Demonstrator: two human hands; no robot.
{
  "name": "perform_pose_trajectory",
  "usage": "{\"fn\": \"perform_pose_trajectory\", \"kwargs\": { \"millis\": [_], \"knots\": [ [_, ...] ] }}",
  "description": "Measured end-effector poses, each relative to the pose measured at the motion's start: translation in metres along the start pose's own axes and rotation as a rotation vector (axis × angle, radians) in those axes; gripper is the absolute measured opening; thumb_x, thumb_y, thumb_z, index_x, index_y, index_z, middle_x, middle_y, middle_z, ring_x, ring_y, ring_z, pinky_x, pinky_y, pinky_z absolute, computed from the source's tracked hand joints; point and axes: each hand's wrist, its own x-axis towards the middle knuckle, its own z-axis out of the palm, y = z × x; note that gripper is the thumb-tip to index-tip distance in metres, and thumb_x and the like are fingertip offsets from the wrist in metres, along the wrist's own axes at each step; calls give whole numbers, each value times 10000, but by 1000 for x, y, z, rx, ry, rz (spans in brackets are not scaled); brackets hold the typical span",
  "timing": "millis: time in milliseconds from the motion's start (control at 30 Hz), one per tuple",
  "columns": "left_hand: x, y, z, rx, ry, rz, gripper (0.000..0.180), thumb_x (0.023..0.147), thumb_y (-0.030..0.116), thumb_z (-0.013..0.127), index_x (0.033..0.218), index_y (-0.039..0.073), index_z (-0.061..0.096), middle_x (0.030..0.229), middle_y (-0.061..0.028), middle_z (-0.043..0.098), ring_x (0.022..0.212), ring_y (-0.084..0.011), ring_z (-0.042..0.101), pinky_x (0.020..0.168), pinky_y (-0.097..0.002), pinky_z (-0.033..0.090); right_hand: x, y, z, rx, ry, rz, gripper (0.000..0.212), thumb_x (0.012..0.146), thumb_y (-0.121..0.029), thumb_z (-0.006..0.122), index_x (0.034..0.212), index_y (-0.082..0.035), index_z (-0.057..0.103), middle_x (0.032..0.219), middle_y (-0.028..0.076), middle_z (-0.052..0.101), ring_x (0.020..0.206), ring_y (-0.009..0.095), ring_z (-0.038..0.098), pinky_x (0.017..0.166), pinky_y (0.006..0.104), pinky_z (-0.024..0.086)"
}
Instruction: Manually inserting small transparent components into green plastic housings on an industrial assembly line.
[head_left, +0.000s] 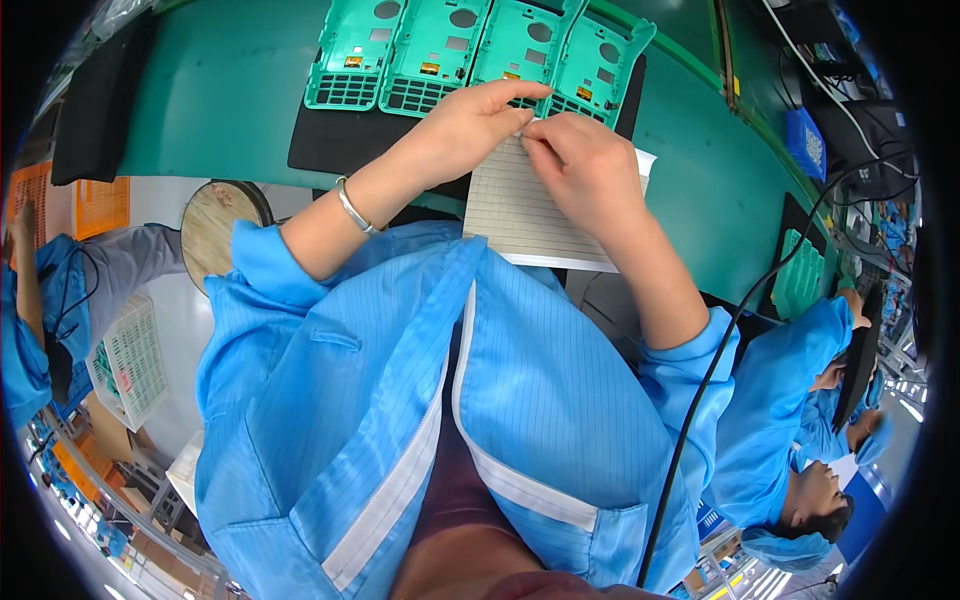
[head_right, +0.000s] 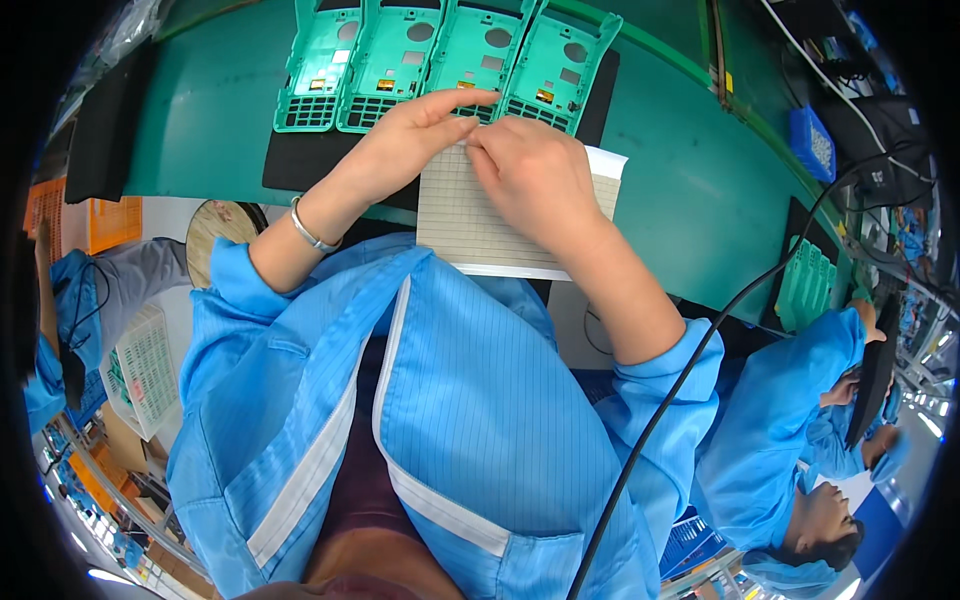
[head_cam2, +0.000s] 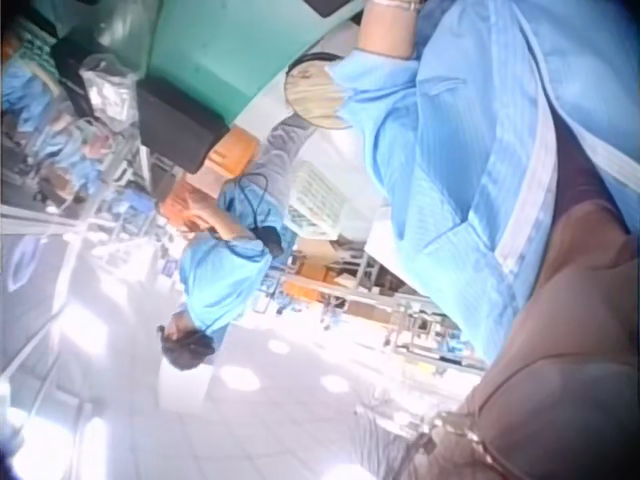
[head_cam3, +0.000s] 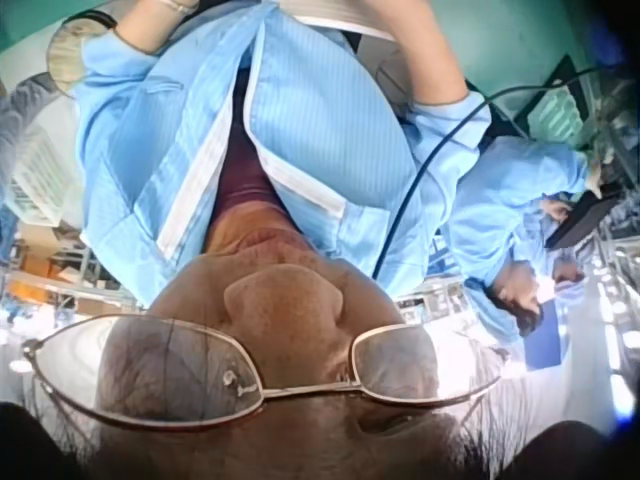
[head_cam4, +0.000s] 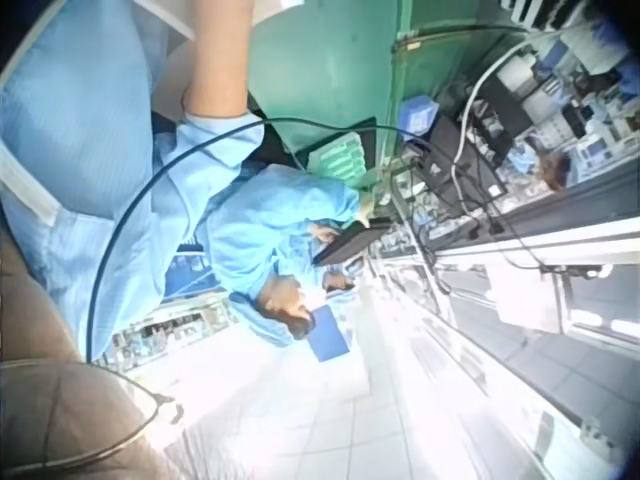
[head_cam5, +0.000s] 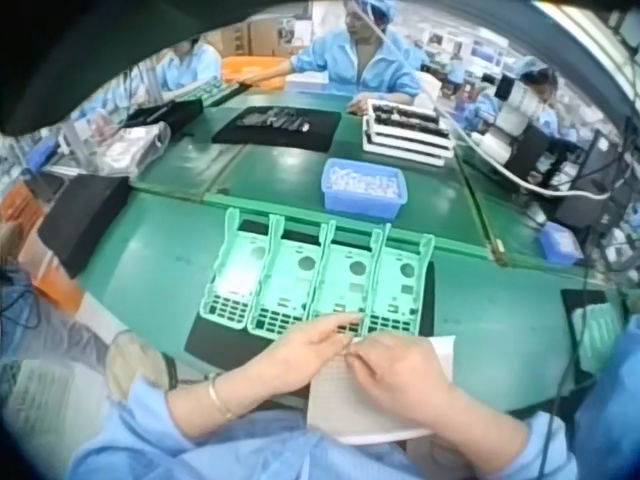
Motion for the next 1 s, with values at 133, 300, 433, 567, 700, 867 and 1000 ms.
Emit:
{"fn": "perform_pose_trajectory", "kwargs": {
  "millis": [133, 300, 433, 567, 700, 867, 1000],
  "knots": [
    [2, 0, 1, 33, -40, -87, 348, 899, 124, 454, 1238, 71, 509, 1184, -70, 547, 1121, -134, 461, 967, -272, 346, -2, 2, 0, -61, 14, -57, 49, 719, -89, 620, 727, -61, 581, 680, 61, 571, 618, 229, 581, 529, 340, 472],
    [1, 11, 3, 58, -34, -105, 351, 893, 119, 458, 1236, 65, 508, 1188, -82, 546, 1131, -139, 455, 967, -273, 342, 0, 3, -10, -51, -121, -25, 72, 737, -111, 625, 775, -52, 609, 674, 68, 585, 617, 222, 593, 540, 328, 481],
    [3, 4, -3, 15, 0, -125, 341, 899, 124, 471, 1232, 58, 504, 1135, -50, 560, 979, -95, 508, 866, -234, 403, 9, 20, -28, 217, -144, 382, 94, 751, -125, 614, 785, -39, 630, 676, 72, 602, 556, 188, 558, 553, 273, 469],
    [-3, 11, -5, 78, -39, -170, 327, 910, 142, 466, 1224, 58, 505, 1090, -41, 574, 934, -85, 517, 830, -230, 420, 25, 70, -47, 48, -165, 644, 151, 754, -189, 598, 801, -54, 645, 628, 63, 592, 547, 175, 534, 539, 273, 439],
    [-6, 6, -3, 89, 15, -77, 311, 891, 158, 483, 1191, 90, 527, 898, -70, 606, 815, -118, 546, 761, -261, 441, 33, 92, -49, -115, -278, 575, 174, 771, -194, 615, 840, -37, 642, 632, 30, 579, 548, 107, 488, 532, 253, 405],
    [-7, 5, -1, 88, 22, -110, 297, 899, 167, 471, 1176, 90, 544, 898, -65, 608, 814, -113, 545, 757, -259, 442, 36, 100, -46, -210, -335, 511, 178, 776, -215, 595, 835, -54, 644, 631, 49, 591, 539, 151, 514, 530, 282, 414],
    [-9, 5, -2, 20, 17, -128, 295, 901, 172, 467, 1172, 90, 549, 899, -61, 612, 814, -107, 545, 753, -254, 444, 37, 98, -44, -293, -340, 442, 176, 779, -235, 585, 837, -83, 652, 619, 56, 589, 548, 180, 540, 535, 304, 427]
  ]
}}
